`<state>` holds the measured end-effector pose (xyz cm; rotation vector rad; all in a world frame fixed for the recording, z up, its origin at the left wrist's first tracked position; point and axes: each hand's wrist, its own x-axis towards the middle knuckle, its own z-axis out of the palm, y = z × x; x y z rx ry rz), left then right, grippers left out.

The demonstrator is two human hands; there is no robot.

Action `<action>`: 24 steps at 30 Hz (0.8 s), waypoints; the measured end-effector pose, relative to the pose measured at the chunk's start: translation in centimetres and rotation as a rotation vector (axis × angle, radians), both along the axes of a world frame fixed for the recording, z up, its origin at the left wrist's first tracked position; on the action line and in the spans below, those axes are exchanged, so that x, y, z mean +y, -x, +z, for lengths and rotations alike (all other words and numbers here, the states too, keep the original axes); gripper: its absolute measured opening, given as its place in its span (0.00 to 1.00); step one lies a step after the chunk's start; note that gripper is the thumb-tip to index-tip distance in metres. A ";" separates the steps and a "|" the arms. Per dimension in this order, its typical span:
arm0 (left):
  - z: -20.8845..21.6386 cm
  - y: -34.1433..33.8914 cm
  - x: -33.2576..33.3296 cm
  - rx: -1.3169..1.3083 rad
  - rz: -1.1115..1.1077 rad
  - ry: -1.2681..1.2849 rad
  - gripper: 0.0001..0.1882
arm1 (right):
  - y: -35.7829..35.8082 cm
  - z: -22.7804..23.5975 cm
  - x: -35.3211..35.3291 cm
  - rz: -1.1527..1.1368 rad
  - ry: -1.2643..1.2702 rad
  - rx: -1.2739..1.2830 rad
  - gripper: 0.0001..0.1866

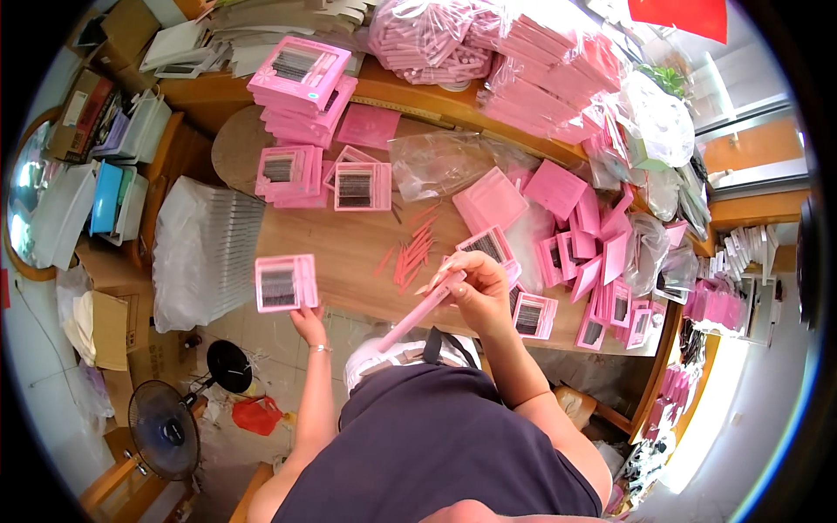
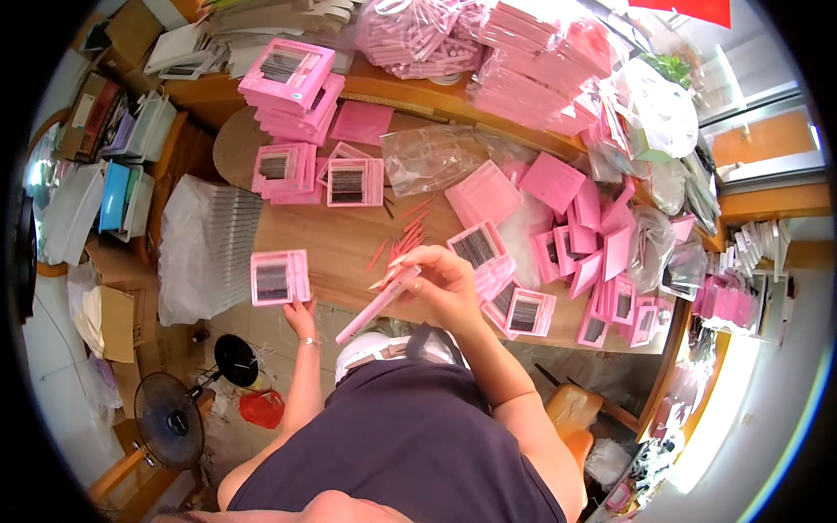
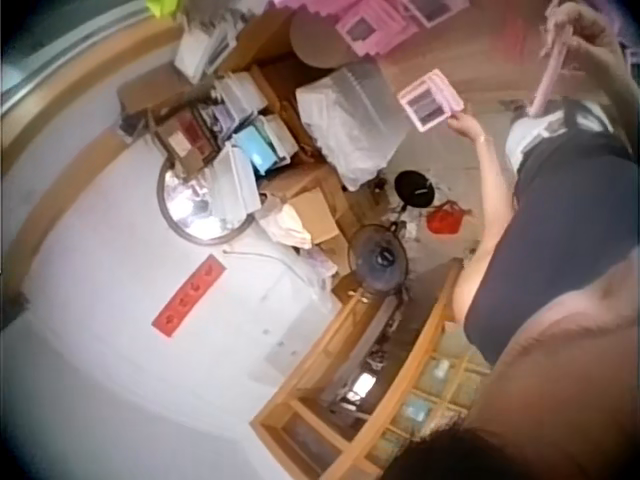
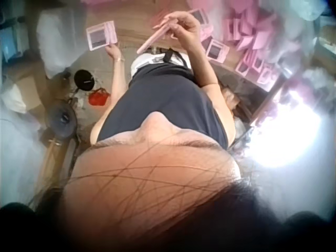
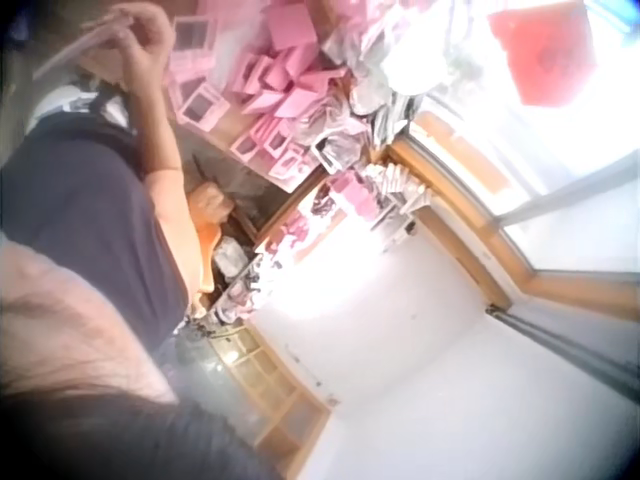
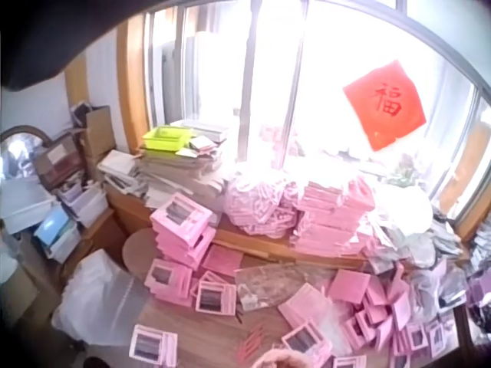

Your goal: The person assembles eyelash packaging by hand, picking up pink boxes, inserting items, and organizing the boxes on a wooden table.

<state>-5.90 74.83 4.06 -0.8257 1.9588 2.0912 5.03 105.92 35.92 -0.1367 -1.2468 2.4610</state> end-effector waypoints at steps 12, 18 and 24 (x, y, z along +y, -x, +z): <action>23.5 -0.1 11.7 0.152 -0.689 -0.411 0.14 | 1.7 1.8 0.4 0.353 0.038 -0.652 0.16; 24.1 -0.5 14.1 0.112 -0.881 -0.376 0.14 | -0.5 -0.2 0.3 0.371 -0.240 -0.617 0.14; 22.3 -1.1 13.8 0.055 -0.992 -0.304 0.13 | -1.2 0.2 1.6 0.533 -0.661 -0.846 0.20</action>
